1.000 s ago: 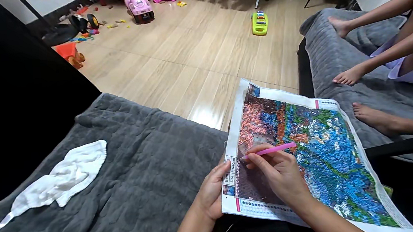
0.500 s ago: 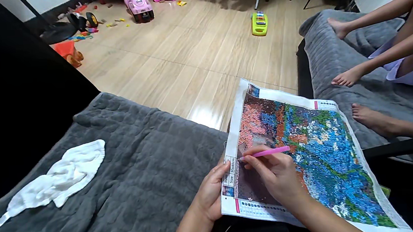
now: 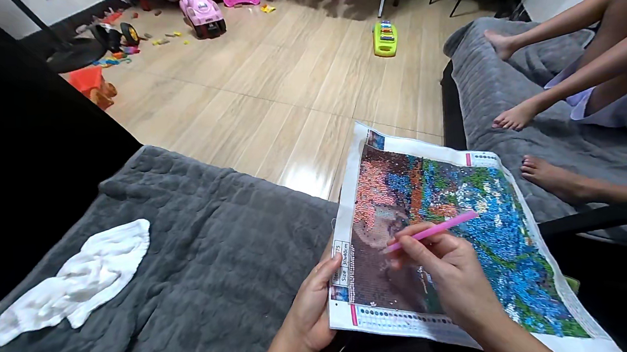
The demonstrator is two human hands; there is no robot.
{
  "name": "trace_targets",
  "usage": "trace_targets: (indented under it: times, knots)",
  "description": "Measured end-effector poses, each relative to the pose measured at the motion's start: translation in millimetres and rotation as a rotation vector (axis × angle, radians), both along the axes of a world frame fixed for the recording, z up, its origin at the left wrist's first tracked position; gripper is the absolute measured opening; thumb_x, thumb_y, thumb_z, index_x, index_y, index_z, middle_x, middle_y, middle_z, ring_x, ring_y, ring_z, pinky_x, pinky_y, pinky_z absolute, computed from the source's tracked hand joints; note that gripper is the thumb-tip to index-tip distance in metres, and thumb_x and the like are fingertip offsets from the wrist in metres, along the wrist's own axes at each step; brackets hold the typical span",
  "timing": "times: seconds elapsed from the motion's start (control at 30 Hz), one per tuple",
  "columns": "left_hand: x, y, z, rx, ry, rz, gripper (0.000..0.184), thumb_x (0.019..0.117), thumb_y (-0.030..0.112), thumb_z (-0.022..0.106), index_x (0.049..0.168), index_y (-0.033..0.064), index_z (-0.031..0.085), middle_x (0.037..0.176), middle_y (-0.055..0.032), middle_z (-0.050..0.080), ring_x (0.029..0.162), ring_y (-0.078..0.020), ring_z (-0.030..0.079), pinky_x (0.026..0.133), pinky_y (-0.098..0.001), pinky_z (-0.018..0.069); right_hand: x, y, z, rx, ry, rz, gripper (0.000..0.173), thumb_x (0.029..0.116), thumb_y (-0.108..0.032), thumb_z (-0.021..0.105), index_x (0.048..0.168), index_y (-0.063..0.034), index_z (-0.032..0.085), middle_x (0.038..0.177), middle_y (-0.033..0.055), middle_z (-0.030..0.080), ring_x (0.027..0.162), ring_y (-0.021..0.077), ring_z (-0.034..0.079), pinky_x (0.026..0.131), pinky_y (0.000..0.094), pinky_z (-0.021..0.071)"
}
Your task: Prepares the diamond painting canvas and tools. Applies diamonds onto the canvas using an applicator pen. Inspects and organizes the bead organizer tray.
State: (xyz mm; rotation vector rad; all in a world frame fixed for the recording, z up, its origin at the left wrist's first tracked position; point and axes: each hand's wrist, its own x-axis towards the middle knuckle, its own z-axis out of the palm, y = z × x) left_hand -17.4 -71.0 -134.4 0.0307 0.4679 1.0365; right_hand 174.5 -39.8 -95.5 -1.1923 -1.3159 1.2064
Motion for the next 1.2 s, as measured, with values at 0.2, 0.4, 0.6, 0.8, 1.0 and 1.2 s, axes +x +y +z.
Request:
trace_targets:
  times: [0.2,0.4,0.6,0.8,1.0,1.2]
  knots:
    - [0.4,-29.4,7.2,-0.08,0.084,0.023,0.02,0.092,0.004,0.061,0.112,0.0034,0.063,0.103,-0.0144,0.075,0.096,-0.0224,0.075,0.089,-0.0388,0.0615,20.6,-31.5,-5.7,0.062,-0.129,0.004,0.013,0.0999,-0.014,0.057,0.096,-0.0071,0.067,0.084,-0.0057,0.073,0.069,0.0029,0.071,0.062,0.0203,0.0614]
    - [6.0,-36.9,14.3,-0.118,0.183,-0.065,0.032,0.0841,-0.014,0.054,0.111,0.0038,0.058,0.102,-0.0133,0.076,0.093,-0.0239,0.076,0.088,-0.0402,0.0618,22.0,-41.8,-16.3,0.118,-0.253,0.059,0.021,0.0995,-0.018,0.057,0.093,-0.0031,0.07,0.084,-0.0037,0.071,0.069,-0.0033,0.067,0.061,0.0145,0.0576]
    - [8.2,-35.1,16.6,-0.172,0.192,-0.066,0.035,0.0869,-0.017,0.044,0.113,0.0034,0.054,0.105,-0.0151,0.075,0.095,-0.0266,0.076,0.087,-0.0426,0.0626,22.0,-43.9,-19.2,0.16,-0.284,0.082,0.023,0.1,-0.02,0.057,0.093,-0.0022,0.07,0.082,-0.0023,0.07,0.067,-0.0034,0.066,0.061,0.0139,0.0565]
    - [6.8,-35.0,17.0,-0.156,0.175,-0.07,0.035,0.0875,-0.017,0.043,0.114,0.003,0.055,0.105,-0.0152,0.075,0.096,-0.0267,0.076,0.088,-0.0423,0.0625,19.0,-43.9,-20.6,0.158,-0.27,0.094,0.022,0.1003,-0.02,0.057,0.094,-0.0028,0.07,0.084,-0.0027,0.07,0.068,-0.0038,0.066,0.061,0.0141,0.0571]
    - [6.2,-34.6,16.4,-0.152,0.169,-0.074,0.035,0.0875,-0.017,0.044,0.113,0.0031,0.056,0.106,-0.0152,0.075,0.097,-0.0268,0.076,0.089,-0.0429,0.0621,18.7,-42.9,-21.5,0.166,-0.29,0.096,0.022,0.0998,-0.019,0.058,0.094,-0.0024,0.07,0.083,-0.0023,0.07,0.067,-0.0043,0.065,0.061,0.0133,0.0566]
    - [6.1,-34.3,16.9,-0.15,0.171,-0.075,0.034,0.0888,-0.017,0.043,0.113,0.0034,0.056,0.105,-0.0147,0.075,0.096,-0.0263,0.076,0.089,-0.0423,0.0622,21.5,-40.6,-19.3,0.203,-0.309,0.083,0.024,0.1009,-0.021,0.057,0.094,-0.0021,0.071,0.085,-0.0014,0.072,0.07,-0.0034,0.067,0.063,0.0139,0.0575]
